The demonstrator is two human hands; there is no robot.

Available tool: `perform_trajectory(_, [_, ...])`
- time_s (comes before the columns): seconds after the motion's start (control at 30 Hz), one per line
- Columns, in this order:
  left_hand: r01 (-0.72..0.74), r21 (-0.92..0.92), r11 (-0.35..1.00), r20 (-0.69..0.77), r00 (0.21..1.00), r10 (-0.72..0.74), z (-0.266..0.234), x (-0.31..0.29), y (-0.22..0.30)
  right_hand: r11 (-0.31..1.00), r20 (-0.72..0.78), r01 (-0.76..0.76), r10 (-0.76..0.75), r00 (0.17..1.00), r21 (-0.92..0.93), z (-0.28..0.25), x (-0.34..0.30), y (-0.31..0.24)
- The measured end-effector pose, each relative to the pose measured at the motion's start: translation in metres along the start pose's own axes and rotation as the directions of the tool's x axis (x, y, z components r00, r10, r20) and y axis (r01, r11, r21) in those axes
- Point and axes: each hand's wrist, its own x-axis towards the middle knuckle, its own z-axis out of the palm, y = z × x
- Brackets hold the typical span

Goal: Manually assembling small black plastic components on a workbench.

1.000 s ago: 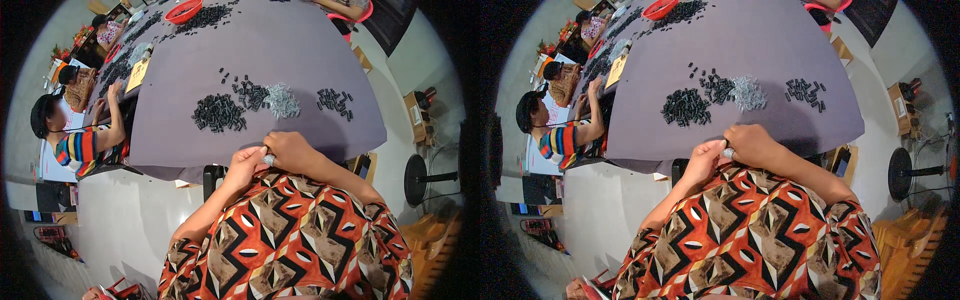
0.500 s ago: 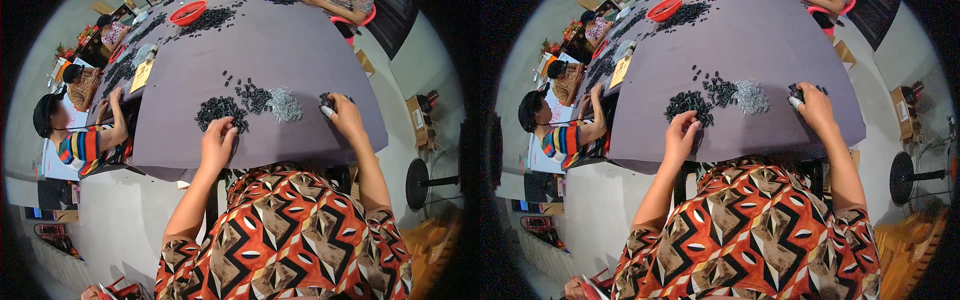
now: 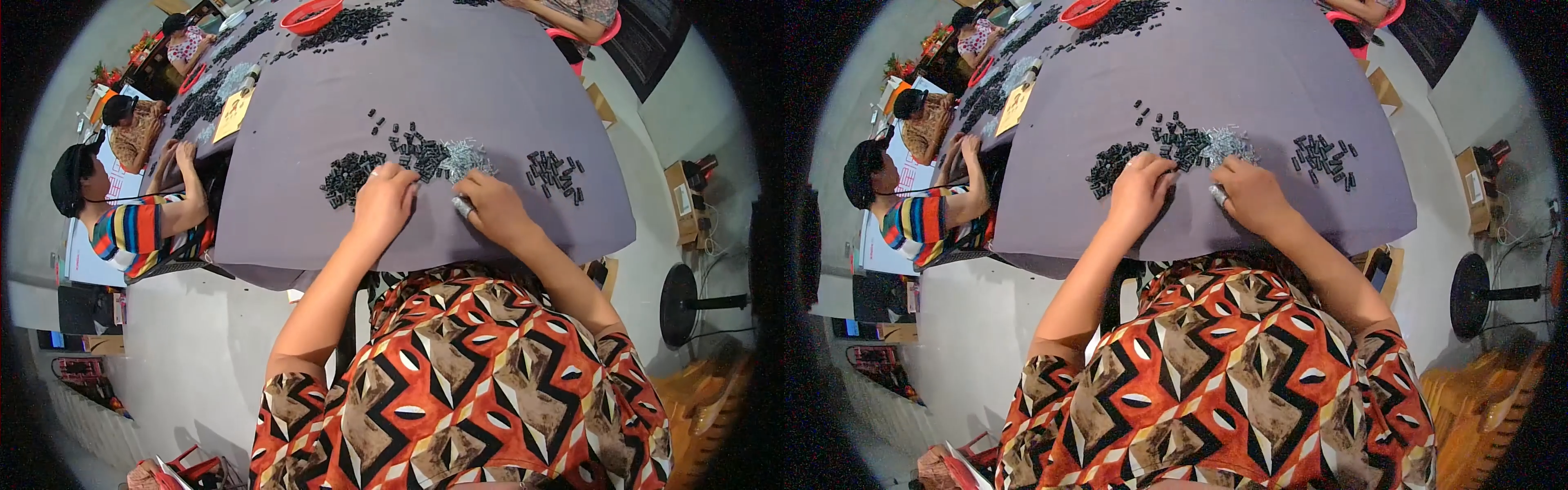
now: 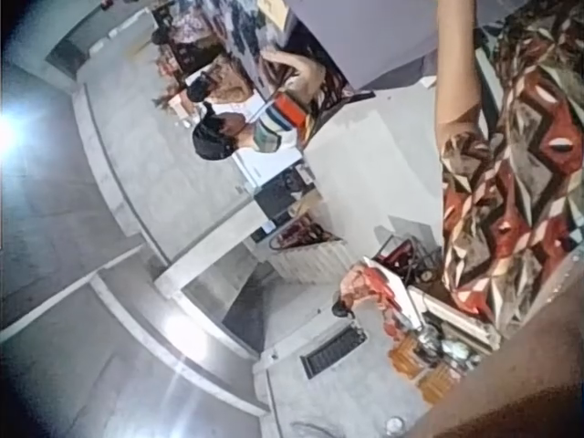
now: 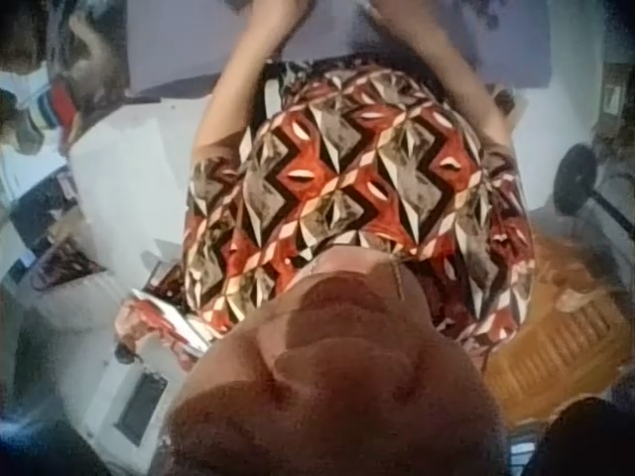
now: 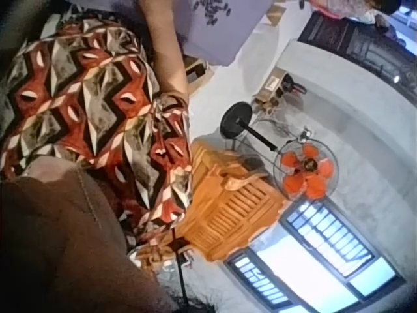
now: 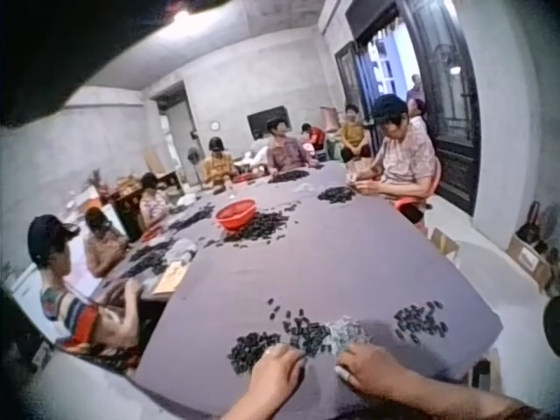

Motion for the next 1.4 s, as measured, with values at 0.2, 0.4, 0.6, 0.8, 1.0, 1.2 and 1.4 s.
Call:
perform_trajectory(0.2, [-0.060, 0.120, 0.991, 0.097, 0.994, 0.048, 0.020, 0.013, -0.005, 0.999, -0.089, 0.039, -0.039, 0.995, -0.010, 0.009, -0.008, -0.003])
perform_trajectory(0.4, [-0.039, 0.122, 0.992, 0.184, 0.983, 0.016, 0.011, 0.005, -0.001, 0.997, -0.168, 0.069, -0.063, 0.984, 0.031, 0.010, -0.011, 0.001])
perform_trajectory(0.6, [0.029, -0.015, 0.999, 0.124, 0.992, -0.027, 0.007, 0.016, 0.006, 0.998, -0.160, 0.058, -0.051, 0.986, 0.040, 0.010, -0.011, 0.002])
perform_trajectory(0.8, [-0.075, 0.135, 0.988, 0.175, 0.983, 0.050, 0.026, 0.034, -0.008, 0.997, -0.160, 0.055, -0.047, 0.986, 0.047, 0.010, -0.011, 0.000])
perform_trajectory(1.0, [-0.085, 0.111, 0.990, 0.115, 0.991, 0.073, 0.014, 0.030, 0.000, 0.988, -0.184, -0.007, 0.036, 0.982, 0.155, 0.014, -0.013, 0.004])
perform_trajectory(1.2, [0.537, -0.705, 0.464, 0.382, 0.838, -0.390, 0.000, -0.015, 0.011, 0.995, -0.146, 0.059, -0.048, 0.988, 0.076, 0.008, -0.008, -0.004])
perform_trajectory(1.4, [0.578, -0.798, 0.170, 0.492, 0.788, -0.371, -0.012, -0.045, 0.016, 0.993, -0.050, 0.094, -0.097, 0.994, -0.067, 0.010, 0.009, -0.006])
